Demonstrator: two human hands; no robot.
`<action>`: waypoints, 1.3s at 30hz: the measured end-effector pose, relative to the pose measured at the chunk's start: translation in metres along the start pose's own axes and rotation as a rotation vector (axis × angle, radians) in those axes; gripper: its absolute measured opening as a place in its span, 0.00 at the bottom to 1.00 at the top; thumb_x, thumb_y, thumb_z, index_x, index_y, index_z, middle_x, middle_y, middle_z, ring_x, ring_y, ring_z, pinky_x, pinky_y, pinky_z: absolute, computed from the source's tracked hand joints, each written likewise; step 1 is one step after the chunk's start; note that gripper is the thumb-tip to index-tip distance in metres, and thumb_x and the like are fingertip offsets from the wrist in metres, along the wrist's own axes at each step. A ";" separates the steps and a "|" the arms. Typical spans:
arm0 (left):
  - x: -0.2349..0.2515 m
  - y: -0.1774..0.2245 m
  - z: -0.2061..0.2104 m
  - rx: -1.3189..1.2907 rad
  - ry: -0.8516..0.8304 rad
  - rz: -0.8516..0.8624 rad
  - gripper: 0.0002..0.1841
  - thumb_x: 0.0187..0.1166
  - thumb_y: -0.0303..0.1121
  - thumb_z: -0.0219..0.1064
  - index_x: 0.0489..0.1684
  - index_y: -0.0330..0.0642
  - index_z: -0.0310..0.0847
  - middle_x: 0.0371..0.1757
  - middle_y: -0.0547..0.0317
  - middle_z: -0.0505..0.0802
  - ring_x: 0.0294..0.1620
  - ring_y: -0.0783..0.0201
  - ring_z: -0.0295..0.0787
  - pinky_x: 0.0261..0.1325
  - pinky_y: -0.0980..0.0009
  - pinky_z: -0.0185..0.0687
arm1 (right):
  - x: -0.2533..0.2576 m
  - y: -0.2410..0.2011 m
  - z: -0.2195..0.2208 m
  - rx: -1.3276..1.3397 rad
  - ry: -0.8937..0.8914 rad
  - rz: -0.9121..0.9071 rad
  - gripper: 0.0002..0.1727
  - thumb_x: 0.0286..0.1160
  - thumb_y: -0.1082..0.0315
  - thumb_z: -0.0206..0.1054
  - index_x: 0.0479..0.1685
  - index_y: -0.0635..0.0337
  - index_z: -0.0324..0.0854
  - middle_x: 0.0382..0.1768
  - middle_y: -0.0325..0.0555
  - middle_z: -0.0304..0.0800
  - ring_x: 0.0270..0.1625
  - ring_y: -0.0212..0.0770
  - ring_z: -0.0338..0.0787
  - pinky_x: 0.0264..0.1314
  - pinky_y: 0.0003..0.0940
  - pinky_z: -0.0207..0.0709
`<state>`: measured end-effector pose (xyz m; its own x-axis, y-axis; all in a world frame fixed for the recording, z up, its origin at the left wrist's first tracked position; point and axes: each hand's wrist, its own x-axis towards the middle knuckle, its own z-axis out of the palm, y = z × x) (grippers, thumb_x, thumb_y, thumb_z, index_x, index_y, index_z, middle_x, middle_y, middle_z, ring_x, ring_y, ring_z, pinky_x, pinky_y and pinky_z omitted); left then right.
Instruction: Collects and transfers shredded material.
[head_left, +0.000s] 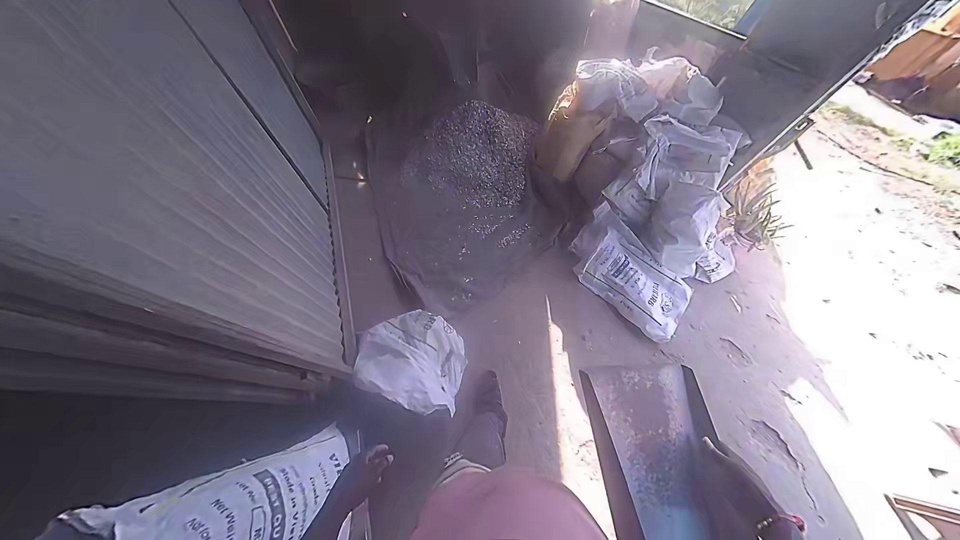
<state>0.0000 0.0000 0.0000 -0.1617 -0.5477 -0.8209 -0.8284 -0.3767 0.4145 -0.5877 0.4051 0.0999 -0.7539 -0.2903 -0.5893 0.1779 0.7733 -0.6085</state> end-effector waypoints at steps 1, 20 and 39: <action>0.013 0.019 0.000 0.017 -0.032 0.006 0.24 0.90 0.39 0.63 0.80 0.37 0.74 0.72 0.38 0.87 0.67 0.42 0.89 0.70 0.44 0.82 | 0.004 0.001 -0.002 0.015 0.013 0.044 0.25 0.90 0.50 0.58 0.75 0.56 0.76 0.60 0.49 0.89 0.59 0.38 0.87 0.64 0.42 0.81; 0.233 0.389 -0.104 -0.023 -0.091 0.085 0.24 0.90 0.41 0.62 0.81 0.40 0.74 0.69 0.39 0.88 0.66 0.43 0.89 0.67 0.42 0.82 | 0.146 -0.151 0.042 0.045 0.157 0.572 0.22 0.83 0.62 0.68 0.67 0.70 0.80 0.65 0.60 0.85 0.65 0.49 0.84 0.68 0.50 0.77; 0.249 0.498 -0.122 -0.293 0.094 -0.289 0.22 0.91 0.37 0.60 0.80 0.39 0.74 0.68 0.38 0.88 0.63 0.43 0.89 0.64 0.44 0.81 | 0.527 -0.544 0.087 -0.325 -0.271 0.244 0.24 0.89 0.56 0.61 0.73 0.64 0.79 0.70 0.60 0.84 0.74 0.52 0.82 0.77 0.54 0.71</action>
<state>-0.3873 -0.4153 0.0501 0.1159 -0.4493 -0.8858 -0.6431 -0.7136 0.2778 -1.0264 -0.2176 0.0742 -0.5153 -0.1815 -0.8376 0.0893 0.9606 -0.2631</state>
